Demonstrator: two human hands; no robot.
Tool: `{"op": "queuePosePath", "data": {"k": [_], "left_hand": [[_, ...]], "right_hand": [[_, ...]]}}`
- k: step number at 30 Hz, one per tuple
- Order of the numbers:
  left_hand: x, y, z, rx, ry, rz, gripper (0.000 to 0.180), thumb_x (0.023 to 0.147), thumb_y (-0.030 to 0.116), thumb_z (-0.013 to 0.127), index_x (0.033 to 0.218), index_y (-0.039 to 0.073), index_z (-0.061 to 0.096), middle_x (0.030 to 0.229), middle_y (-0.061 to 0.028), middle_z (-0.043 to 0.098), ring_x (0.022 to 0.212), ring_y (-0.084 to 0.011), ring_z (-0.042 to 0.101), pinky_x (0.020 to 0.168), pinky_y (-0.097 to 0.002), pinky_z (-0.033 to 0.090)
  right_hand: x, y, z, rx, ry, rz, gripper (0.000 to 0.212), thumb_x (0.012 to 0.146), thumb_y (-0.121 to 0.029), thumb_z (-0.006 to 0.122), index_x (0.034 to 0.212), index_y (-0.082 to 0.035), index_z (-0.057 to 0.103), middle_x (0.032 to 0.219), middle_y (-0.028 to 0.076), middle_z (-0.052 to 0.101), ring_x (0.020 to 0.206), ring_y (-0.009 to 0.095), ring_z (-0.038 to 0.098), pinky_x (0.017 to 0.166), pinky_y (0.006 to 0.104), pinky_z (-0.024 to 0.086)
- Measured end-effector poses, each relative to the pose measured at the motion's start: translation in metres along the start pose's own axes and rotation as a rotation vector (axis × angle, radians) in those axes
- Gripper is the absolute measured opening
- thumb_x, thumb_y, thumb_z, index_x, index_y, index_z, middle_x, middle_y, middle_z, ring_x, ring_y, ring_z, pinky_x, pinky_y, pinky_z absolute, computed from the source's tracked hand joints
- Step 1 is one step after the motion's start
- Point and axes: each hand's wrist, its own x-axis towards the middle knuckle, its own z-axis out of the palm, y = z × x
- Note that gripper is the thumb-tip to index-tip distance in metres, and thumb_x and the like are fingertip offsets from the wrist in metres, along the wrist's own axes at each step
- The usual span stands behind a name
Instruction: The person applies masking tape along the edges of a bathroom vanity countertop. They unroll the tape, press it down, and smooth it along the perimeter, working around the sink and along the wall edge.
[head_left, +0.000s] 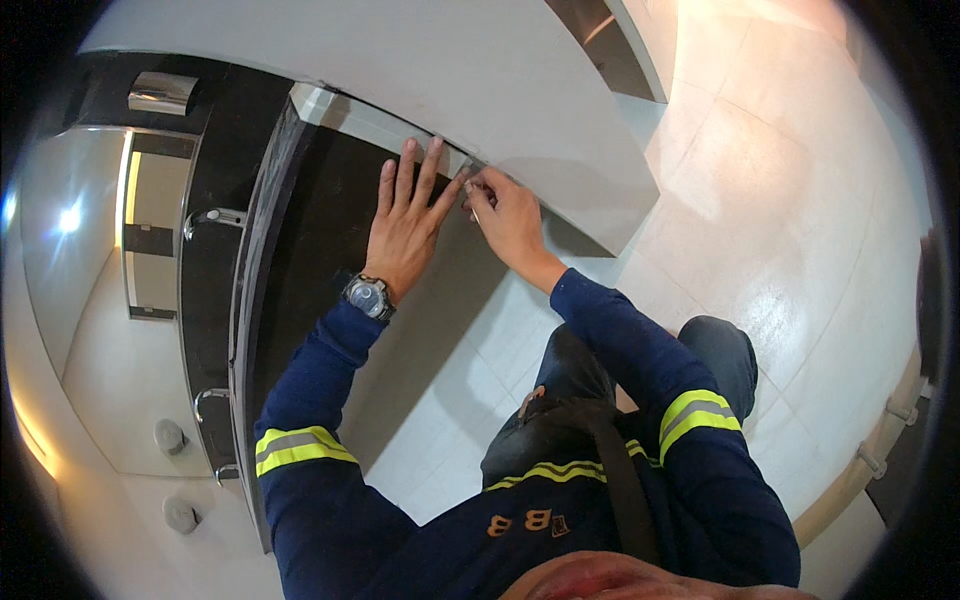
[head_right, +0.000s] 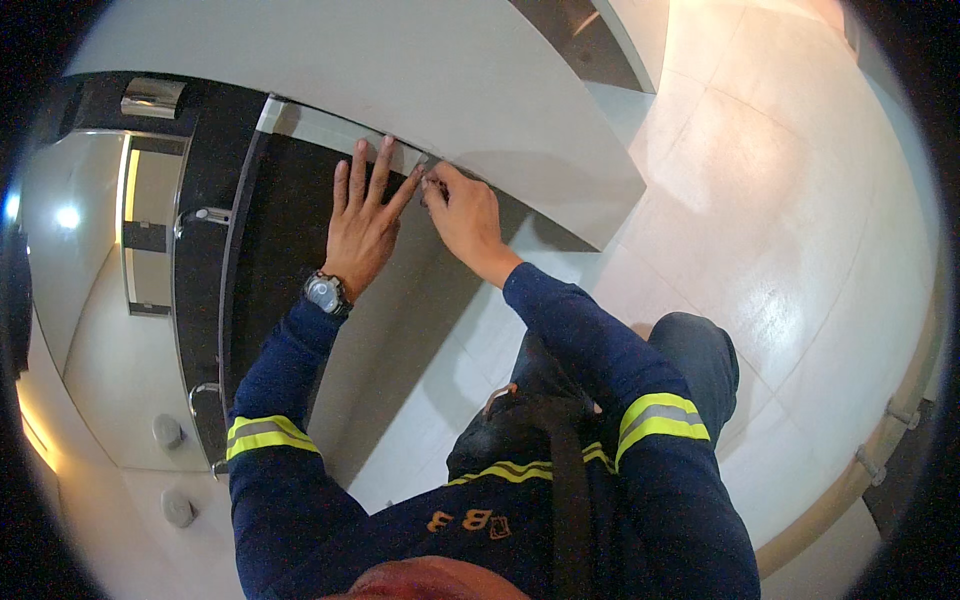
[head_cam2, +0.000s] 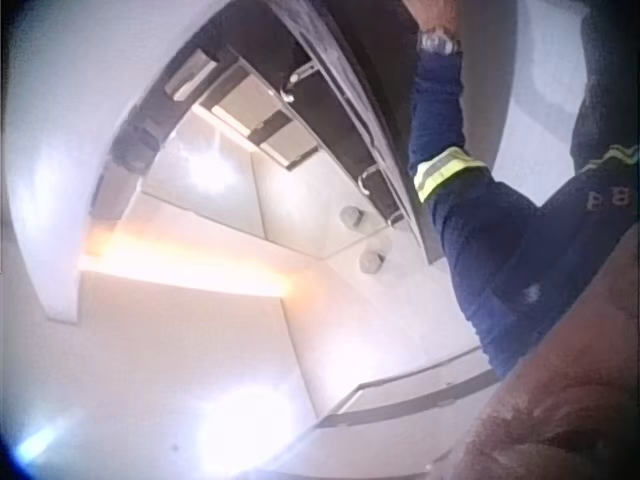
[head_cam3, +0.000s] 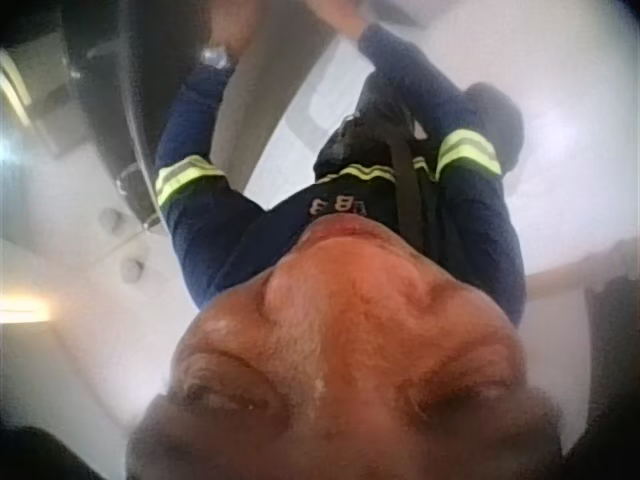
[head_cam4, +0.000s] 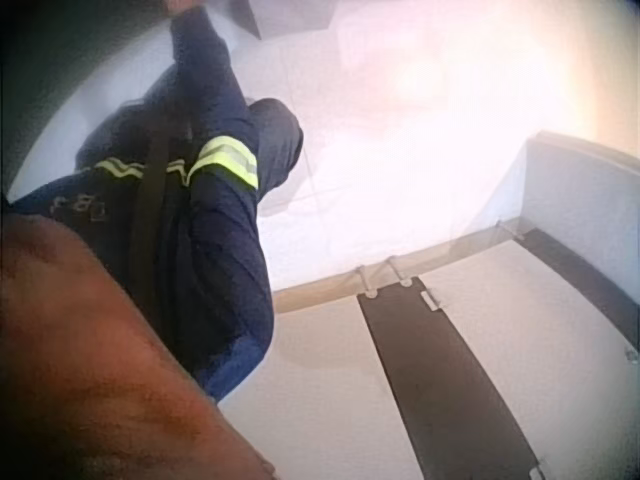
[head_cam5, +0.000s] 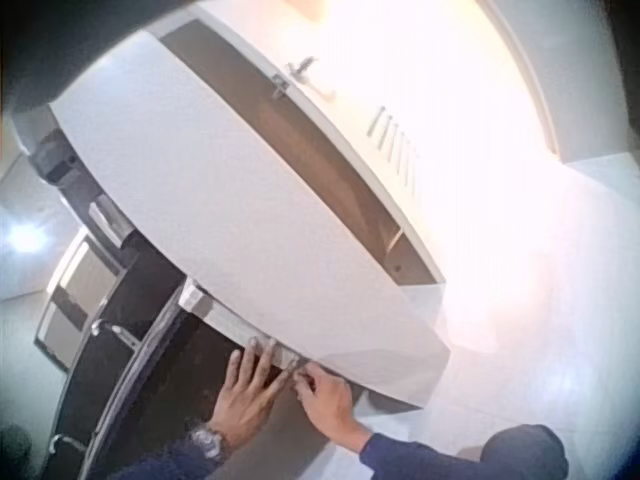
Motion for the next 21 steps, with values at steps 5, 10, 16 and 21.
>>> {"op": "queuePosePath", "data": {"k": [5, 10, 16, 21], "left_hand": [[0.004, 0.003, 0.003, -0.034, 0.074, 0.011, 0.062, 0.087, 0.018, 0.073, 0.147, 0.026, 0.060, 0.177, -0.0123, 0.012, 0.163, -0.0424, 0.007, 0.130, -0.0606, 0.011], [0.003, 0.002, -0.006, 0.066, -0.093, 0.042, 0.052, 0.088, 0.023, 0.071, 0.140, 0.021, 0.065, 0.176, -0.0170, 0.017, 0.161, -0.0459, 0.012, 0.130, -0.0611, 0.010], [0.003, -0.005, -0.038, -0.461, -0.001, 0.082, 0.063, 0.087, 0.034, 0.075, 0.144, 0.013, 0.062, 0.172, -0.0229, 0.022, 0.159, -0.0488, 0.017, 0.128, -0.0627, 0.015], [-0.023, 0.017, -0.112, -1.471, -0.132, -0.111, 0.064, 0.097, 0.034, 0.071, 0.153, 0.008, 0.052, 0.163, -0.0249, 0.041, 0.149, -0.0407, 0.042, 0.123, -0.0505, 0.035]], "right_hand": [[-0.020, -0.019, -0.011, -0.191, 0.039, -0.428, 0.013, 0.098, -0.016, 0.067, 0.104, -0.005, 0.070, 0.087, 0.016, 0.072, 0.076, 0.035, 0.070, 0.069, 0.0417, 0.055], [-0.013, -0.072, -0.055, -0.128, -0.056, -0.311, 0.016, 0.101, -0.013, 0.064, 0.111, -0.004, 0.072, 0.082, 0.011, 0.071, 0.067, 0.023, 0.068, 0.065, 0.0353, 0.053], [-0.028, -0.156, -0.110, -0.134, -0.060, 0.095, 0.034, 0.103, -0.012, 0.061, 0.135, -0.005, 0.067, 0.073, 0.004, 0.063, 0.062, 0.009, 0.055, 0.060, 0.0257, 0.045], [-0.073, -0.225, -0.153, -0.327, -0.024, 0.397, 0.059, 0.097, -0.005, 0.061, 0.155, -0.009, 0.049, 0.082, 0.006, 0.063, 0.074, 0.013, 0.058, 0.070, 0.0285, 0.048]]}}
